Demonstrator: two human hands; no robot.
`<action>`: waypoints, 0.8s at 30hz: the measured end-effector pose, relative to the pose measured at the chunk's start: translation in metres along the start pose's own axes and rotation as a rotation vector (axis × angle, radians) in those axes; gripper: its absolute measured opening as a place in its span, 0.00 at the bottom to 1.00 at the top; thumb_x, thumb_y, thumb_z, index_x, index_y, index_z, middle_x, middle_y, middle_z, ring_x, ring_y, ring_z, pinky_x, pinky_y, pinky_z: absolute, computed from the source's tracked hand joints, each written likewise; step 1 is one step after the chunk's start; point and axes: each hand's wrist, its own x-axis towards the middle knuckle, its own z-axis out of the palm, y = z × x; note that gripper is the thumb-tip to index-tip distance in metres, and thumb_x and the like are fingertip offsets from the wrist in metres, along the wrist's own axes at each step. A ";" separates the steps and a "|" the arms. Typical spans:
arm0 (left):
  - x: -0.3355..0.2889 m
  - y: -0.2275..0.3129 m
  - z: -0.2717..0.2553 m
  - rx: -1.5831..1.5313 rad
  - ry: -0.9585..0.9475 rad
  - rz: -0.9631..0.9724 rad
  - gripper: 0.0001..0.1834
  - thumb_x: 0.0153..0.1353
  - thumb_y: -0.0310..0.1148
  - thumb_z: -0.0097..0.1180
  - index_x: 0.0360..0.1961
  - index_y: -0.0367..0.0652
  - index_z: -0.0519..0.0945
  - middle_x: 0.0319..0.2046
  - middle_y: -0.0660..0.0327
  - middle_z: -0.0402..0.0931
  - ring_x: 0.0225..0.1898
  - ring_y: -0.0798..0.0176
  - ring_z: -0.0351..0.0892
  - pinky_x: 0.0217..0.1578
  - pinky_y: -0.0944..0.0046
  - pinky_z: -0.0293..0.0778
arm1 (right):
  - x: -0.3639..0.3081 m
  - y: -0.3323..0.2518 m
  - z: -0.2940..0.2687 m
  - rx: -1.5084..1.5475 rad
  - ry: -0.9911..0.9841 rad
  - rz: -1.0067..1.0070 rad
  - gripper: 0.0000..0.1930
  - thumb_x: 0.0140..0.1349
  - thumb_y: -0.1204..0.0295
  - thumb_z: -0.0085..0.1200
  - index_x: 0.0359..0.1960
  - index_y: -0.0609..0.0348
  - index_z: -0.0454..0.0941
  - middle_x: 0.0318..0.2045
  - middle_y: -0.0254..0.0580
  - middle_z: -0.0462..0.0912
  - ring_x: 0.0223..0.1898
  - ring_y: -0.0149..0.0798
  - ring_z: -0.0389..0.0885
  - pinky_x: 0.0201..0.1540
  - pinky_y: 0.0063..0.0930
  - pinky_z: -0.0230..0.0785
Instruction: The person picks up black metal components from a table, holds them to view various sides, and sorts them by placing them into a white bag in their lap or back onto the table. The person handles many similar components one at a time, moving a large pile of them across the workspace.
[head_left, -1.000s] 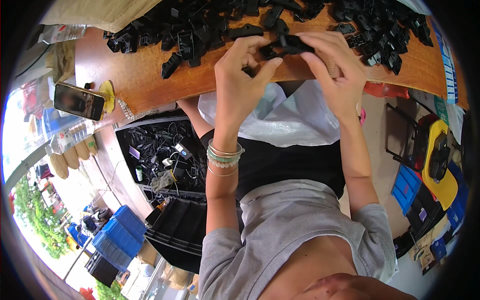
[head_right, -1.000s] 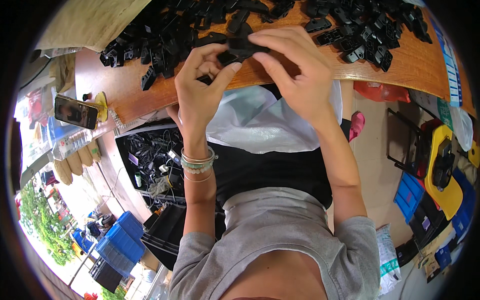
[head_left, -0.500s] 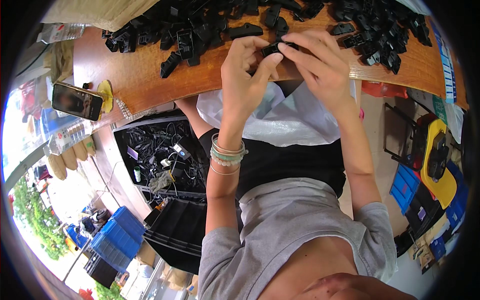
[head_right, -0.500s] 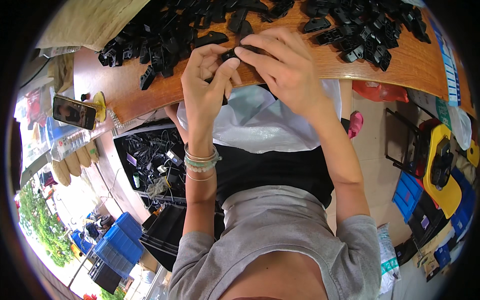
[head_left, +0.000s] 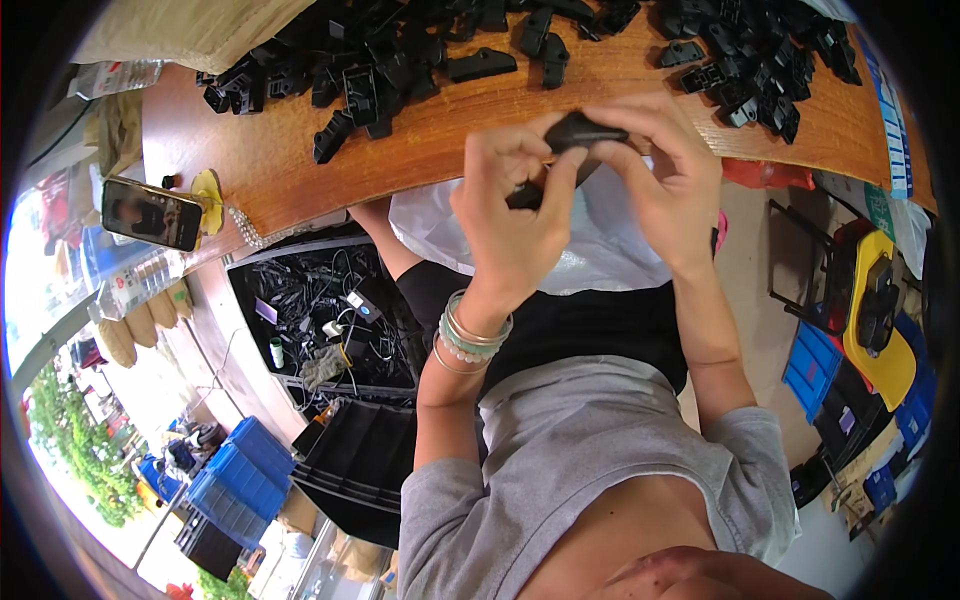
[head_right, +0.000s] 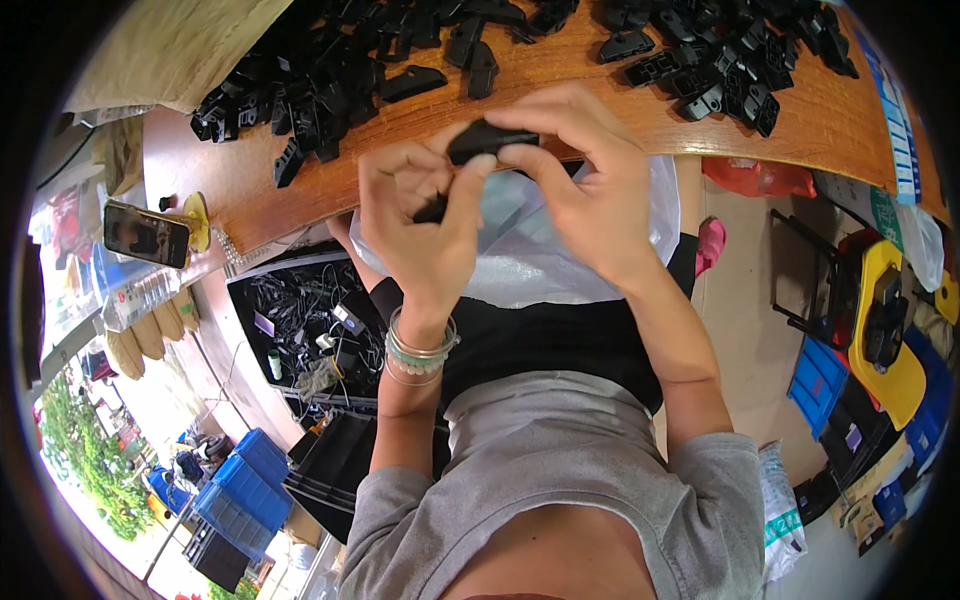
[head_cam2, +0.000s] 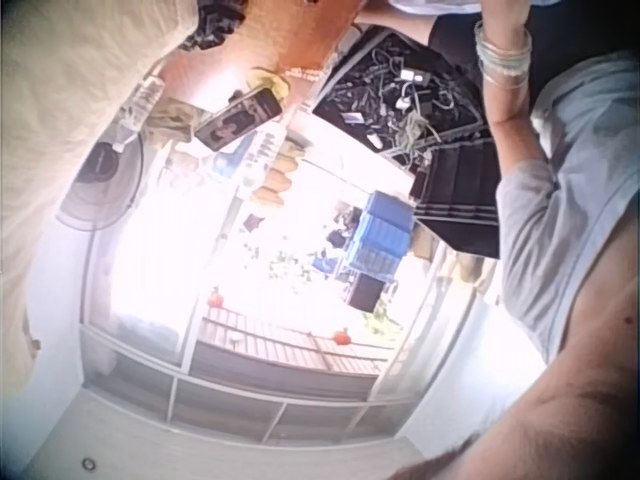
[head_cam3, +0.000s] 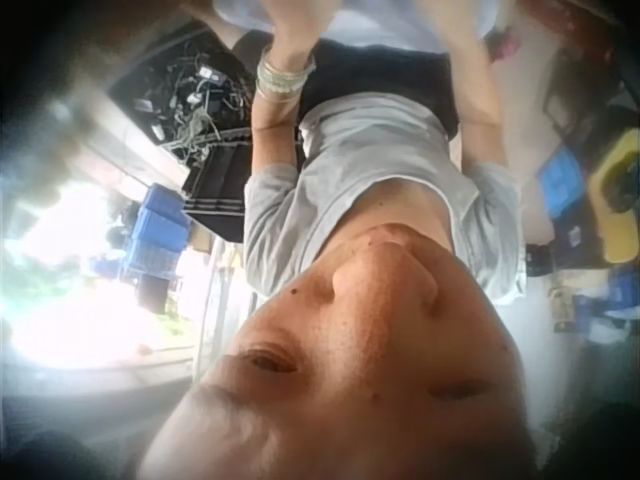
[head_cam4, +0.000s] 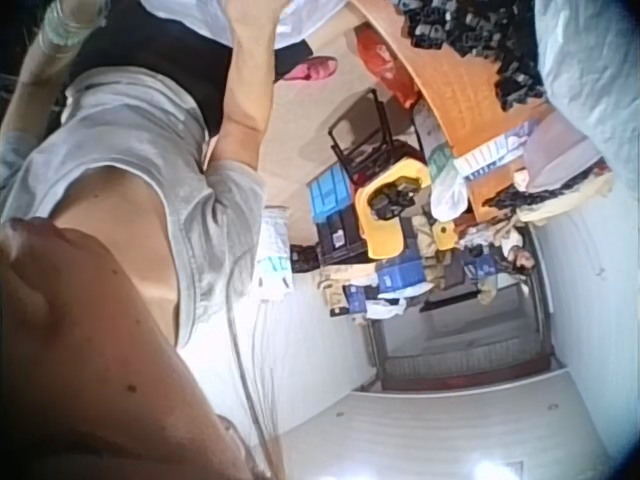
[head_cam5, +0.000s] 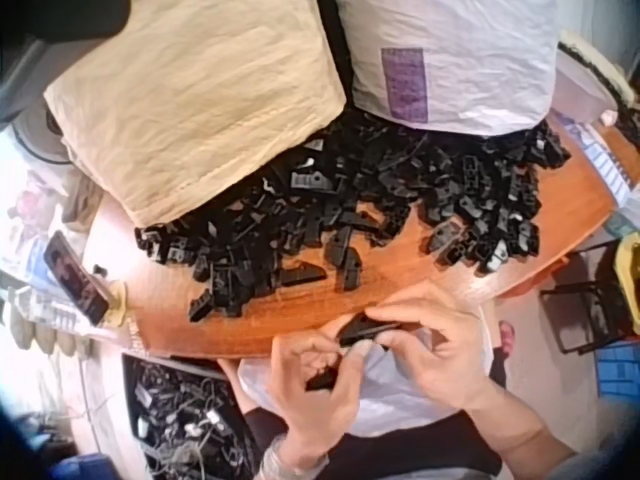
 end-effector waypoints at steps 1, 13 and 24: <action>-0.006 0.005 -0.003 -0.028 -0.044 -0.127 0.15 0.49 0.20 0.65 0.32 0.38 0.69 0.15 0.62 0.72 0.16 0.77 0.68 0.19 0.76 0.63 | 0.000 0.001 -0.009 0.002 0.000 0.000 0.13 0.51 0.84 0.58 0.40 0.62 0.81 0.39 0.40 0.79 0.39 0.32 0.77 0.41 0.22 0.69; 0.072 -0.031 -0.013 0.824 -0.002 0.507 0.03 0.53 0.23 0.57 0.29 0.36 0.77 0.30 0.57 0.74 0.28 0.55 0.77 0.27 0.62 0.72 | 0.036 0.022 0.031 -0.823 0.052 -0.360 0.17 0.51 0.68 0.61 0.44 0.54 0.77 0.37 0.42 0.74 0.37 0.46 0.74 0.39 0.36 0.68; 0.044 -0.015 -0.007 -0.154 -0.281 -0.305 0.11 0.58 0.15 0.48 0.43 0.33 0.69 0.33 0.53 0.78 0.28 0.68 0.82 0.26 0.72 0.76 | 0.019 0.017 0.008 0.005 0.209 -0.049 0.12 0.60 0.82 0.49 0.45 0.60 0.78 0.36 0.37 0.75 0.28 0.26 0.74 0.31 0.17 0.68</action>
